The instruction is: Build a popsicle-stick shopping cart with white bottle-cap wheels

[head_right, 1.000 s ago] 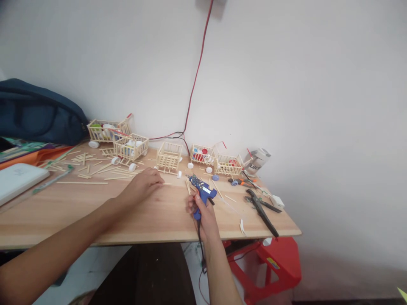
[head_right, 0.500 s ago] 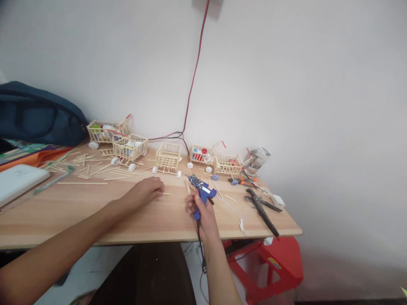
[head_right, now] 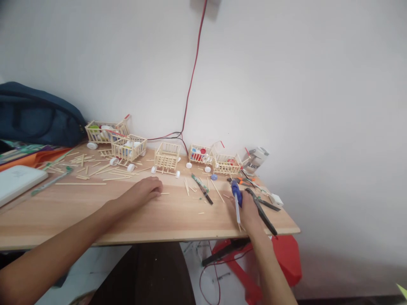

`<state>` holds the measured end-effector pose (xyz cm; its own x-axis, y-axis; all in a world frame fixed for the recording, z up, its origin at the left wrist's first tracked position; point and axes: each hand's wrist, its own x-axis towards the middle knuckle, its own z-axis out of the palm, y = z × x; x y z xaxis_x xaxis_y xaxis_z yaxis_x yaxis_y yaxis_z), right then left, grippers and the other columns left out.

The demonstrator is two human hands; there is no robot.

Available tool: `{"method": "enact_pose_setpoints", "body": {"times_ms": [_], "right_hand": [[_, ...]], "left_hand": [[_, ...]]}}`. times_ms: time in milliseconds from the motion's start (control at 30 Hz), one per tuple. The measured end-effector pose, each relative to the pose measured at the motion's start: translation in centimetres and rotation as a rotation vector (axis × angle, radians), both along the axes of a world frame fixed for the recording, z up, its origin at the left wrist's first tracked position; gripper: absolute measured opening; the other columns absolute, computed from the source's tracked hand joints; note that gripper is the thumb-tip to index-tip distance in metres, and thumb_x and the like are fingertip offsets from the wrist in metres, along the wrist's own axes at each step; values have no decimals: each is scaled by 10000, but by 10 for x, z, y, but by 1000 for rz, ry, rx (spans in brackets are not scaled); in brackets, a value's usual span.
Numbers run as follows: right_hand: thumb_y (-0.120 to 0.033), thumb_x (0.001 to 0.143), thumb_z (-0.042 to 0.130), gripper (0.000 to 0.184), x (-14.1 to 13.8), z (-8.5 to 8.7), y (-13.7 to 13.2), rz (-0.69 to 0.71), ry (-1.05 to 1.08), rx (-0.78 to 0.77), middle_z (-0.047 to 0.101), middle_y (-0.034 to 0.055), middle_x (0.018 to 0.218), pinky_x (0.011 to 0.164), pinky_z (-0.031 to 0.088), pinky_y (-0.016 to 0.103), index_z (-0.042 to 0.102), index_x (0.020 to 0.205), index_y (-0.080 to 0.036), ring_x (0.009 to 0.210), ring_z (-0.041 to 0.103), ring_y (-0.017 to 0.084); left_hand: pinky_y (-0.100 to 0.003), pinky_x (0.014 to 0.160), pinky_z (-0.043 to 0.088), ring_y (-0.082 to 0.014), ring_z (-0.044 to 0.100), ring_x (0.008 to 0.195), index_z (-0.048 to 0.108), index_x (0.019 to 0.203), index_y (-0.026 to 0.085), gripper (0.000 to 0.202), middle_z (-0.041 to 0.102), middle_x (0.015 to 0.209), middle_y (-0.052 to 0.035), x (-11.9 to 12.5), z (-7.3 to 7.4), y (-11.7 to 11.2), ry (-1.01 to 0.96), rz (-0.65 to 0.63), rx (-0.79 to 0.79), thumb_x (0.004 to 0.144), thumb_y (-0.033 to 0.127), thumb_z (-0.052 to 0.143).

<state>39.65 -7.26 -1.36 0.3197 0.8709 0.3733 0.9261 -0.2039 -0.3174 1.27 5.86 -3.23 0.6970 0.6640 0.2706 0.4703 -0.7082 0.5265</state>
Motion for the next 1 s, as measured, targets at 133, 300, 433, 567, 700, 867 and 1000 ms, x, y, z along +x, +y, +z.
{"method": "enact_pose_setpoints", "body": {"times_ms": [133, 300, 433, 567, 700, 867, 1000], "right_hand": [[-447, 829, 524, 315, 23, -13, -1, 48, -66, -127, 660, 160, 965, 835, 480, 400, 598, 966, -173, 924, 618, 293], [-349, 820, 568, 253, 38, -20, 0, 103, -116, -207, 676, 142, 1035, 913, 466, 385, 626, 999, -180, 1003, 627, 276], [-300, 803, 584, 276, 39, -12, 3, 142, -129, -268, 693, 147, 1070, 894, 472, 359, 656, 1033, -166, 995, 646, 268], [-305, 769, 593, 322, 34, -4, 3, 137, -119, -323, 703, 164, 1100, 884, 485, 383, 686, 1037, -153, 1004, 653, 287], [-367, 759, 580, 363, 38, -8, 2, 176, -102, -311, 714, 158, 1117, 920, 490, 418, 706, 1040, -173, 1028, 658, 302], [-532, 703, 552, 540, 65, -29, 7, 184, -82, -277, 692, 202, 1212, 983, 491, 485, 700, 1072, -167, 1118, 653, 361], [-571, 624, 583, 551, 83, -27, 9, 160, -186, -206, 717, 213, 1150, 928, 532, 503, 717, 990, -183, 1082, 671, 398]], "left_hand": [[-321, 778, 403, -207, 539, 842, 550, 744, 189, 115, 583, 828, -39, 0, 1, -1, -1, 9, 3, 800, 112, 485], [-325, 784, 404, -218, 547, 868, 570, 771, 183, 125, 601, 863, -55, -3, 8, -4, 59, 15, 7, 805, 106, 477], [-338, 812, 426, -228, 560, 904, 617, 864, 178, 172, 630, 929, -75, -10, 12, -11, 81, -14, 50, 835, 109, 462], [-367, 905, 439, -238, 577, 990, 649, 1029, 188, 238, 667, 1037, -94, -25, 12, -17, 42, -2, 72, 891, 146, 460], [-377, 930, 443, -242, 586, 1024, 665, 1027, 187, 252, 693, 1046, -92, -55, 17, -21, -31, 147, 133, 892, 159, 454], [-386, 915, 464, -240, 634, 964, 691, 942, 195, 258, 731, 997, -82, -112, 27, -14, -119, 448, 231, 828, 151, 463], [-408, 885, 482, -264, 653, 940, 710, 953, 182, 285, 742, 970, -100, -150, 22, 0, -120, 632, 247, 800, 182, 469]]}}
